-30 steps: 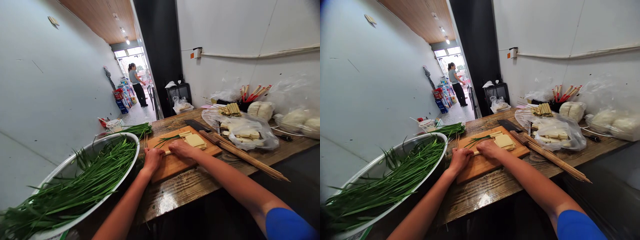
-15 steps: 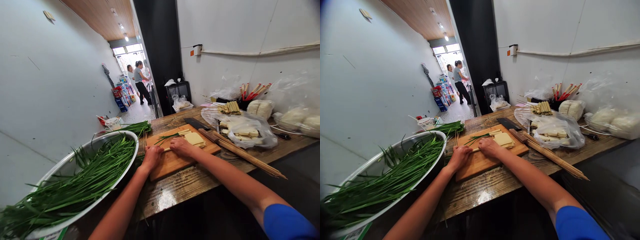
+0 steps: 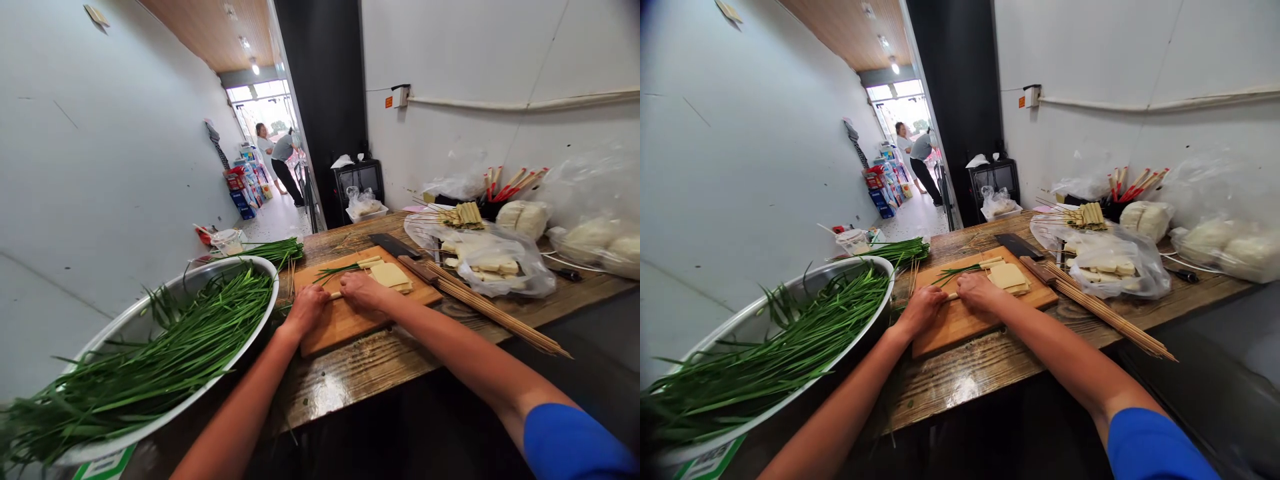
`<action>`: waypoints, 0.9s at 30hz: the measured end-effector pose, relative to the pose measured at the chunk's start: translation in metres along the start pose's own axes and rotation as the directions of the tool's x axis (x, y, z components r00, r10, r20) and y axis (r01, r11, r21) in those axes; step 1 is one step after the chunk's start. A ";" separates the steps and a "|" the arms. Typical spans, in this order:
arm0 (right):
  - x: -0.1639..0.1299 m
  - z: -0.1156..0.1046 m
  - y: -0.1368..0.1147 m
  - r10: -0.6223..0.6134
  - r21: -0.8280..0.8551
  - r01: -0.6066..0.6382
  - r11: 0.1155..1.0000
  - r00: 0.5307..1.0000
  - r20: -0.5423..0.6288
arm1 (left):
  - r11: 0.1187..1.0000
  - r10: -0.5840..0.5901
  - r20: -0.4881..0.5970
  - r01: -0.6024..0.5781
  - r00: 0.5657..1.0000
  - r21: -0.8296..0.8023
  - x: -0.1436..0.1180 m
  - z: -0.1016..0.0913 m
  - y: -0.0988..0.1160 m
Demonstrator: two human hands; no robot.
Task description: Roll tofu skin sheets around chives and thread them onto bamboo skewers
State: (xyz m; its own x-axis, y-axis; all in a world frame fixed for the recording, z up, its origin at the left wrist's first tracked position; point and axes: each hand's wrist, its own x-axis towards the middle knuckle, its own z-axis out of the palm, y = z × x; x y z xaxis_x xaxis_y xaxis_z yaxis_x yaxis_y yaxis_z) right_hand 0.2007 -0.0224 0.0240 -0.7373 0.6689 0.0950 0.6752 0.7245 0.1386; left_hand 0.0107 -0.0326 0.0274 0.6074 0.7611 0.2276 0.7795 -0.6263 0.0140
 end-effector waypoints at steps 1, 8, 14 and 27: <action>-0.003 0.000 -0.002 -0.005 -0.003 0.005 1.000 1.000 -0.009 | 1.000 -0.002 0.001 0.002 1.000 -0.020 -0.002 0.000 0.000; -0.025 0.008 -0.017 -0.015 0.046 0.020 0.999 0.994 -0.109 | 0.974 0.018 -0.009 -0.019 1.000 -0.224 -0.023 -0.003 0.006; -0.024 0.010 -0.017 0.077 0.190 -0.039 0.981 0.977 -0.197 | 0.978 -0.047 -0.109 0.023 0.993 -0.209 -0.030 0.004 0.009; -0.049 -0.017 -0.019 0.432 0.158 -0.412 0.897 0.893 -0.125 | 0.996 0.027 -0.123 -0.037 0.992 -0.085 -0.028 0.009 0.009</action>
State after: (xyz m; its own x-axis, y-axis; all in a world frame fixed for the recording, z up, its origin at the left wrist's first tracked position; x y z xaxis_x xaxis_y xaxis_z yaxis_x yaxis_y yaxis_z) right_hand 0.2234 -0.0719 0.0333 -0.3696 0.8896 0.2683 0.9134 0.4008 -0.0705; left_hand 0.0017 -0.0577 0.0126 0.6045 0.7177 0.3458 0.7404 -0.6663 0.0887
